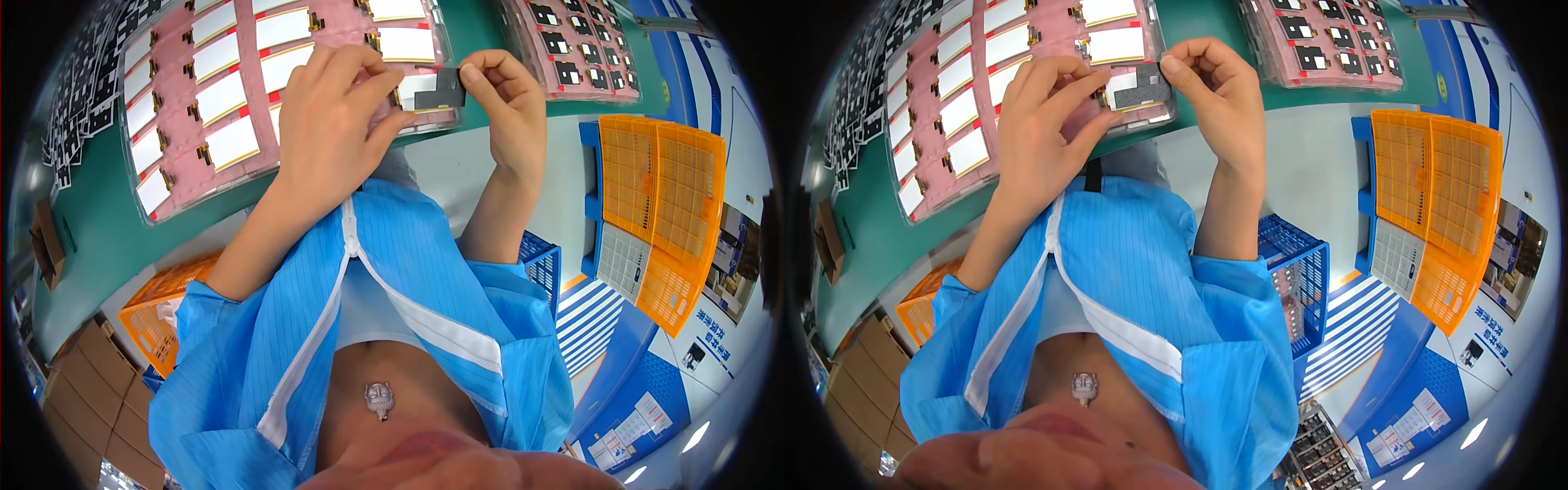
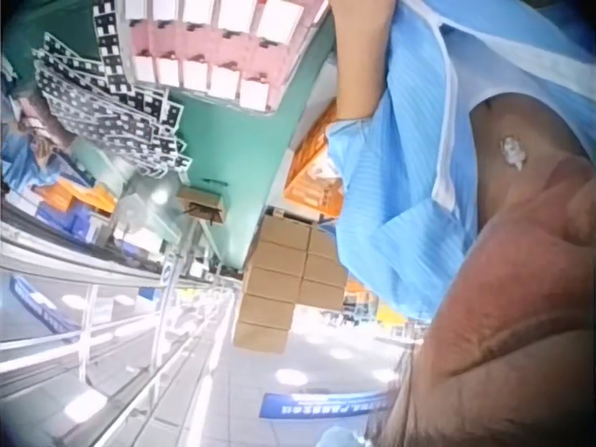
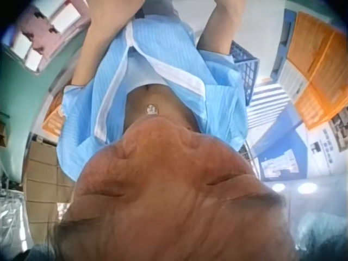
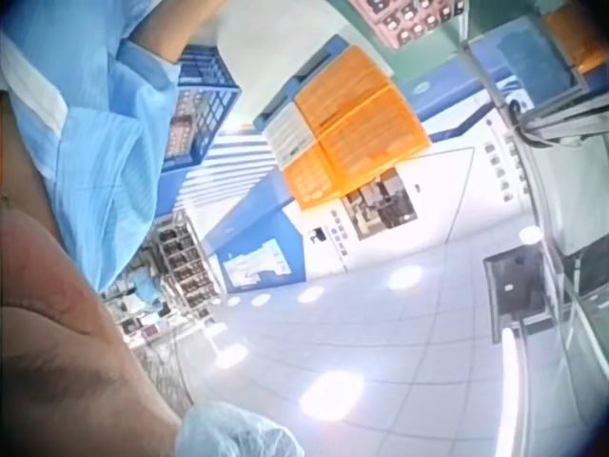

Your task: Attaching small black components or labels onto electronic modules in a tray.

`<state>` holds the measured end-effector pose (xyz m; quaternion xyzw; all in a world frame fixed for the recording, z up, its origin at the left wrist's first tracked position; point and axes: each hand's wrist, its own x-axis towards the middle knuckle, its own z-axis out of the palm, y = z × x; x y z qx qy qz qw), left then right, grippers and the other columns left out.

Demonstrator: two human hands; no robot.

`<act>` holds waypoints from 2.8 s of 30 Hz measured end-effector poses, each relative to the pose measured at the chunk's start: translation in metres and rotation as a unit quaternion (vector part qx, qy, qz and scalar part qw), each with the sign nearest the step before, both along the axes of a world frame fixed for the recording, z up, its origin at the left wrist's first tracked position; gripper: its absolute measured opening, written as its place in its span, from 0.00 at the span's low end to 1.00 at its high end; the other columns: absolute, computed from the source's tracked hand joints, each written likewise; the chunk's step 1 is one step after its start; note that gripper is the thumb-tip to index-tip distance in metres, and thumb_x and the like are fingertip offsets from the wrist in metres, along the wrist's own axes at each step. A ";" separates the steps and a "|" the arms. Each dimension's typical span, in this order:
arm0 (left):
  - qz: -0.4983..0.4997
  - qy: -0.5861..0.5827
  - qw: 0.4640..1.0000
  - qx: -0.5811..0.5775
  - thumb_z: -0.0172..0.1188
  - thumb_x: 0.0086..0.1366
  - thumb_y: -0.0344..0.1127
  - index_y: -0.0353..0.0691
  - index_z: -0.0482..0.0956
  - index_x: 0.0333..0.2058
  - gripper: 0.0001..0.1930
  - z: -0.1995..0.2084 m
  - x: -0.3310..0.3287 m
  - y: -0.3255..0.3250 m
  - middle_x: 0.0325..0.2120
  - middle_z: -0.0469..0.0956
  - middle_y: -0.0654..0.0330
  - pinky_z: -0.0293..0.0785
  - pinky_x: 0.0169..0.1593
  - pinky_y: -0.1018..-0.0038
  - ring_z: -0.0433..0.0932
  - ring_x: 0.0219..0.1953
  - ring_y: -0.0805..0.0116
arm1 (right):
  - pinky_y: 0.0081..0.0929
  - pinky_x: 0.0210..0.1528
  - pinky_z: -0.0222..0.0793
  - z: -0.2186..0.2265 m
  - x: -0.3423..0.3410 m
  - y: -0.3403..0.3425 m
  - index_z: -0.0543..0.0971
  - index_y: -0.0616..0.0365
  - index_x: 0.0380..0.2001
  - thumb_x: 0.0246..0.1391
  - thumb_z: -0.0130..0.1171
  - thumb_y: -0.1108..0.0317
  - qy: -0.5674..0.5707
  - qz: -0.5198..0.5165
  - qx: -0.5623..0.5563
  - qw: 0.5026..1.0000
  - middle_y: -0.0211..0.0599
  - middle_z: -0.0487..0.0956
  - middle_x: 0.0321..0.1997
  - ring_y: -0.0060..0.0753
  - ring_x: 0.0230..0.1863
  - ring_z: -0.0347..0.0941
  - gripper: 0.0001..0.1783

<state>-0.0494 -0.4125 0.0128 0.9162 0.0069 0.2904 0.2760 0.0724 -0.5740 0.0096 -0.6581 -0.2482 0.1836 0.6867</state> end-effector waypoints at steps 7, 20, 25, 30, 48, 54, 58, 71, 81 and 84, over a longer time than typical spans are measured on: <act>-0.006 0.022 1.000 -0.011 0.70 0.42 0.31 0.38 0.81 0.40 0.22 0.001 0.000 0.001 0.37 0.74 0.60 0.68 0.42 0.69 0.72 0.40 0.61 | 0.13 0.35 0.64 0.000 -0.004 0.000 0.76 0.62 0.33 0.55 0.60 0.72 -0.002 -0.007 -0.030 1.000 0.25 0.76 0.30 0.14 0.32 0.69 0.06; 0.001 0.028 0.998 -0.056 0.72 0.38 0.28 0.38 0.81 0.40 0.24 -0.002 -0.001 0.001 0.36 0.74 0.61 0.68 0.42 0.70 0.72 0.39 0.61 | 0.14 0.33 0.66 0.003 -0.012 0.003 0.77 0.62 0.32 0.54 0.61 0.72 -0.037 -0.029 -0.063 0.997 0.26 0.77 0.28 0.14 0.30 0.70 0.06; 0.004 0.029 0.998 -0.058 0.72 0.38 0.28 0.38 0.81 0.40 0.24 -0.001 -0.001 0.001 0.36 0.74 0.60 0.68 0.42 0.70 0.72 0.40 0.61 | 0.14 0.32 0.65 0.004 -0.012 0.004 0.77 0.62 0.32 0.54 0.62 0.71 -0.044 -0.027 -0.073 0.996 0.25 0.77 0.27 0.13 0.29 0.69 0.06; 0.000 0.007 0.998 -0.057 0.72 0.37 0.32 0.39 0.80 0.37 0.22 -0.006 0.000 0.002 0.36 0.73 0.63 0.65 0.40 0.66 0.71 0.39 0.62 | 0.14 0.31 0.64 0.004 -0.011 0.004 0.77 0.62 0.32 0.54 0.62 0.71 -0.050 -0.023 -0.081 0.995 0.25 0.76 0.26 0.13 0.28 0.69 0.06; 0.003 0.012 0.998 -0.068 0.73 0.37 0.31 0.39 0.81 0.36 0.22 -0.001 0.002 0.001 0.35 0.74 0.62 0.66 0.43 0.68 0.72 0.41 0.62 | 0.14 0.29 0.66 0.001 -0.011 0.007 0.78 0.61 0.31 0.51 0.63 0.73 -0.074 -0.027 -0.076 0.994 0.25 0.76 0.25 0.14 0.27 0.69 0.05; 0.012 0.023 0.997 -0.071 0.73 0.37 0.30 0.39 0.81 0.36 0.21 -0.001 0.003 0.000 0.35 0.74 0.62 0.66 0.44 0.68 0.73 0.41 0.61 | 0.14 0.30 0.67 -0.002 -0.011 0.006 0.77 0.62 0.30 0.51 0.63 0.74 -0.090 -0.034 -0.080 0.992 0.26 0.77 0.25 0.14 0.27 0.69 0.05; 0.023 0.032 0.996 -0.074 0.73 0.37 0.30 0.38 0.80 0.35 0.21 -0.001 0.002 -0.001 0.35 0.74 0.62 0.67 0.45 0.68 0.73 0.41 0.60 | 0.14 0.29 0.66 -0.002 -0.015 0.008 0.77 0.63 0.31 0.51 0.63 0.74 -0.110 -0.045 -0.079 0.990 0.27 0.77 0.25 0.13 0.27 0.68 0.05; 0.011 0.059 0.995 -0.082 0.71 0.40 0.27 0.39 0.79 0.38 0.21 0.007 0.000 0.000 0.39 0.73 0.59 0.70 0.47 0.69 0.73 0.44 0.60 | 0.16 0.24 0.58 -0.009 -0.018 0.009 0.77 0.61 0.28 0.48 0.63 0.75 -0.167 -0.077 -0.086 0.979 0.25 0.72 0.22 0.16 0.22 0.60 0.05; 0.009 0.035 0.996 -0.082 0.73 0.37 0.31 0.39 0.79 0.35 0.21 0.003 0.002 0.000 0.35 0.72 0.61 0.66 0.42 0.66 0.72 0.41 0.59 | 0.19 0.24 0.62 -0.006 -0.022 0.013 0.78 0.61 0.28 0.47 0.64 0.75 -0.206 -0.110 -0.112 0.966 0.29 0.75 0.23 0.20 0.22 0.64 0.04; 0.012 0.033 0.997 -0.076 0.73 0.38 0.31 0.39 0.79 0.34 0.21 0.004 0.002 0.000 0.35 0.72 0.60 0.66 0.42 0.66 0.72 0.40 0.58 | 0.20 0.25 0.64 -0.006 -0.024 0.014 0.78 0.60 0.28 0.46 0.65 0.74 -0.228 -0.120 -0.122 0.958 0.31 0.75 0.25 0.23 0.22 0.66 0.05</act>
